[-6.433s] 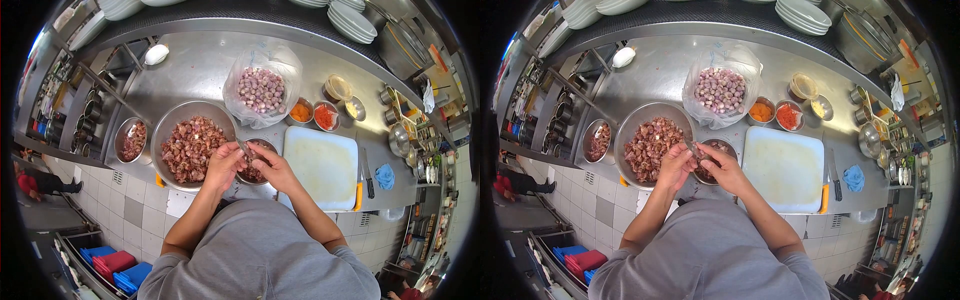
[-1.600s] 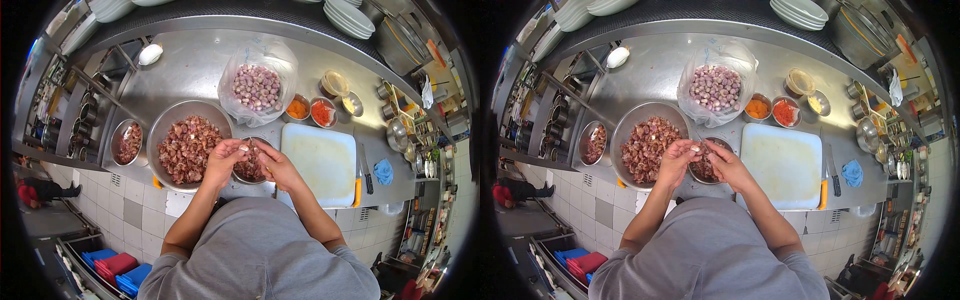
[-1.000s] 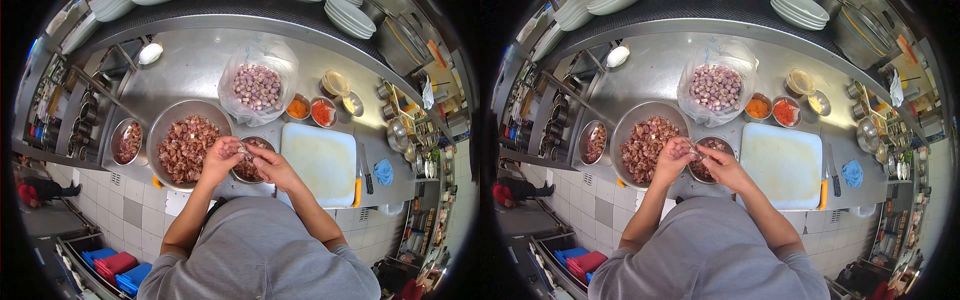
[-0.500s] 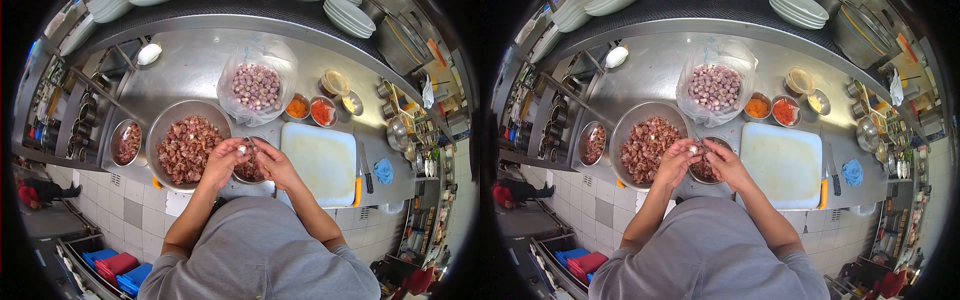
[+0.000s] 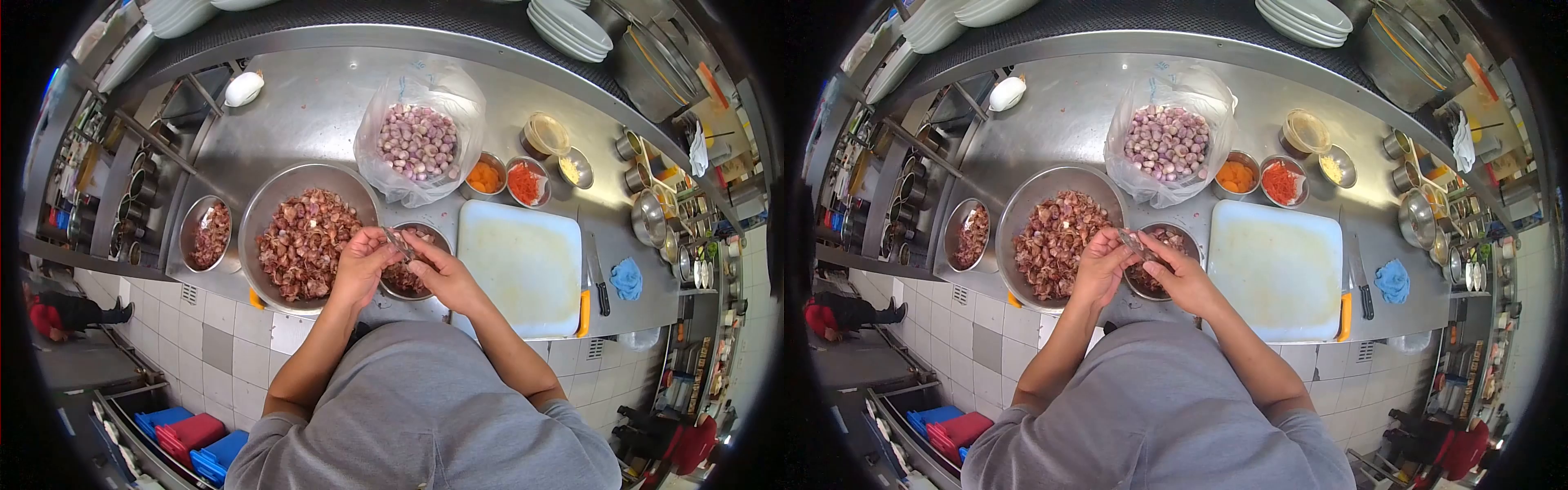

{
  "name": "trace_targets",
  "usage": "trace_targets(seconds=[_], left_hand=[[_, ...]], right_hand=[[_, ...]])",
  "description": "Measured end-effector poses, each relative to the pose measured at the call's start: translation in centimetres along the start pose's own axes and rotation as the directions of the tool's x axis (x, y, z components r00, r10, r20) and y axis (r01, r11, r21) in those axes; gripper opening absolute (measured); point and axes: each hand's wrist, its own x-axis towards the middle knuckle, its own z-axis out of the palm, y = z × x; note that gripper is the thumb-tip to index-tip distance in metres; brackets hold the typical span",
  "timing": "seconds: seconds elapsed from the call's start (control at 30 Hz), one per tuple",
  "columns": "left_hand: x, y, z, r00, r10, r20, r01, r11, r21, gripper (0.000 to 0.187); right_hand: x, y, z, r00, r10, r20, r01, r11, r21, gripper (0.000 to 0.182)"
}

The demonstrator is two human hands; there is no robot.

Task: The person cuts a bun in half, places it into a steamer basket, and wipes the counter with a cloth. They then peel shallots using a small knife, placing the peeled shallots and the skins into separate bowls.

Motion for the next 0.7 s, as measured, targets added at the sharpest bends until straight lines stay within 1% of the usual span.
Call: trace_targets(seconds=[0.03, 0.07, 0.13, 0.17, 0.2, 0.23, 0.27, 0.33, 0.47, 0.53, 0.67, 0.7], left_hand=[[0.0, 0.0, 0.0, 1.000, -0.003, 0.007, 0.003, 1.000, 0.002, 0.019], [0.0, 0.0, 0.0, 1.000, -0.003, 0.008, 0.003, 1.000, 0.002, 0.019], [0.0, 0.1, 0.1, 0.999, -0.036, 0.011, 0.036, 0.999, -0.025, 0.019], [0.0, 0.1, 0.1, 0.999, -0.035, 0.011, 0.035, 0.999, -0.025, 0.019], [0.0, 0.1, 0.2, 0.998, -0.056, 0.008, 0.056, 0.997, -0.048, 0.019], [0.0, 0.2, 0.3, 0.997, -0.077, 0.005, 0.077, 0.994, -0.071, 0.020], [0.0, 0.2, 0.3, 0.997, -0.076, 0.005, 0.077, 0.994, -0.071, 0.020], [-0.1, 0.4, 0.6, 0.996, -0.093, -0.012, 0.092, 0.993, -0.079, 0.024], [-0.1, 0.4, 1.0, 0.995, -0.071, -0.069, 0.068, 0.996, -0.049, 0.025], [-0.1, 0.0, 0.6, 0.992, -0.071, -0.106, 0.071, 0.997, -0.004, 0.026], [-0.1, 0.2, 1.0, 0.993, -0.057, -0.100, 0.056, 0.998, -0.016, 0.026], [-0.1, 0.1, 0.9, 0.996, -0.036, -0.080, 0.038, 0.999, 0.024, 0.027]], right_hand=[[0.0, -0.2, 0.0, 0.999, 0.036, 0.005, -0.037, 0.999, 0.030, 0.049], [0.0, 0.1, 0.0, 0.999, 0.036, 0.004, -0.037, 0.999, 0.030, 0.049], [0.2, 0.6, 0.3, 0.989, -0.129, -0.067, 0.118, 0.982, -0.149, 0.045], [0.0, 0.5, 0.2, 0.989, -0.129, -0.067, 0.118, 0.982, -0.148, 0.045], [-0.2, -0.6, 0.0, 0.995, 0.093, -0.036, -0.091, 0.995, 0.045, 0.044], [-0.4, -1.3, -0.1, 0.953, 0.301, 0.036, -0.302, 0.926, 0.225, 0.043], [-0.4, -1.3, -0.1, 0.953, 0.301, 0.037, -0.301, 0.927, 0.225, 0.043], [-0.5, -1.4, 0.1, 0.932, 0.347, 0.107, -0.350, 0.778, 0.521, 0.042], [-0.2, -0.8, 0.0, 0.936, 0.328, 0.128, -0.344, 0.773, 0.533, 0.043], [-0.2, -1.0, 0.1, 0.941, 0.316, 0.117, -0.329, 0.787, 0.522, 0.042], [-0.2, -0.6, -0.1, 0.940, 0.313, 0.137, -0.337, 0.782, 0.524, 0.042], [-0.3, -1.0, -0.1, 0.935, 0.321, 0.151, -0.350, 0.764, 0.542, 0.042]])
